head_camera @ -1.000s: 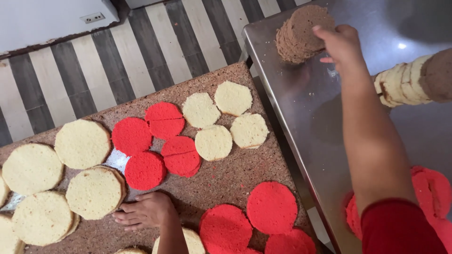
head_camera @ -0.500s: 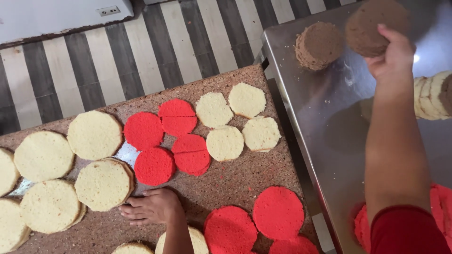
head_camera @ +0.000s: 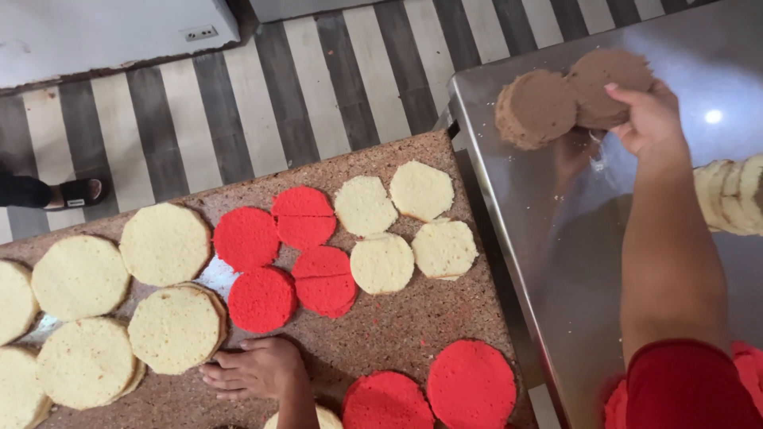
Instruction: The person picks up round cake slices in yellow, red and brown from the work table and stacks them by color into tall piles on trays, working one slice at a time down the rows. At the end they carry a red bucket of cake trimmings and place a lid on it.
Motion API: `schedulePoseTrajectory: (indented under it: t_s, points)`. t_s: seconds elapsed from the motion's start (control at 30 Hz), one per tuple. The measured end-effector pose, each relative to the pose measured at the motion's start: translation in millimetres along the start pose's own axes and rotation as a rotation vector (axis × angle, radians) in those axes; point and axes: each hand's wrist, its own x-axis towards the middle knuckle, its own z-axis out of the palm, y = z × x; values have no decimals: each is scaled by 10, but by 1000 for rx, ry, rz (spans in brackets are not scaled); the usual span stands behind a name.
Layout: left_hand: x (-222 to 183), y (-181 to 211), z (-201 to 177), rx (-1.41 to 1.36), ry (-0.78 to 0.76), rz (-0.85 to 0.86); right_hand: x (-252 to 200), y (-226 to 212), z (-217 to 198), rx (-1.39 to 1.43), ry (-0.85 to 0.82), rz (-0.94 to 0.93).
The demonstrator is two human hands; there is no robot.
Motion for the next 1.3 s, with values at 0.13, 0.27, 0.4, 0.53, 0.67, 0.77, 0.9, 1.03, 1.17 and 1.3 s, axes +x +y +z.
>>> schedulePoseTrajectory:
  t_s: [0.13, 0.27, 0.4, 0.53, 0.67, 0.77, 0.9, 1.03, 1.17, 1.3]
  points:
    - [13, -76, 112, 22, 11, 26, 144, 215, -113, -121, -10, -117]
    - [0, -313, 65, -17, 88, 90, 69, 338, -269, -591, 187, -408]
    - [-415, 60, -354, -441, 68, 275, -659, 95, -127, -142, 262, -181]
    - [-1214, 1343, -697, -818, -442, 703, -1129, 564, -375, -19, 342, 7]
    - [-1715, 3438, -712, -821, -936, 661, -1149, 707, -468, 180, 316, -92]
    - [-1928, 4284, -429, -609, -757, 898, -1200, 659, -516, -133, 333, -160]
    - [-2016, 4692, -359, -305, -891, 793, -1132, 724, -637, -389, 389, -184]
    - [-2089, 4647, -100, -239, -564, 907, -1026, 837, -614, -567, 334, -426]
    - [-2275, 4346, -233, -522, -742, 805, -1121, 529, -538, -604, 320, -347]
    - [-2579, 3637, -499, -821, -922, 346, -1276, 380, -556, -703, 249, -252]
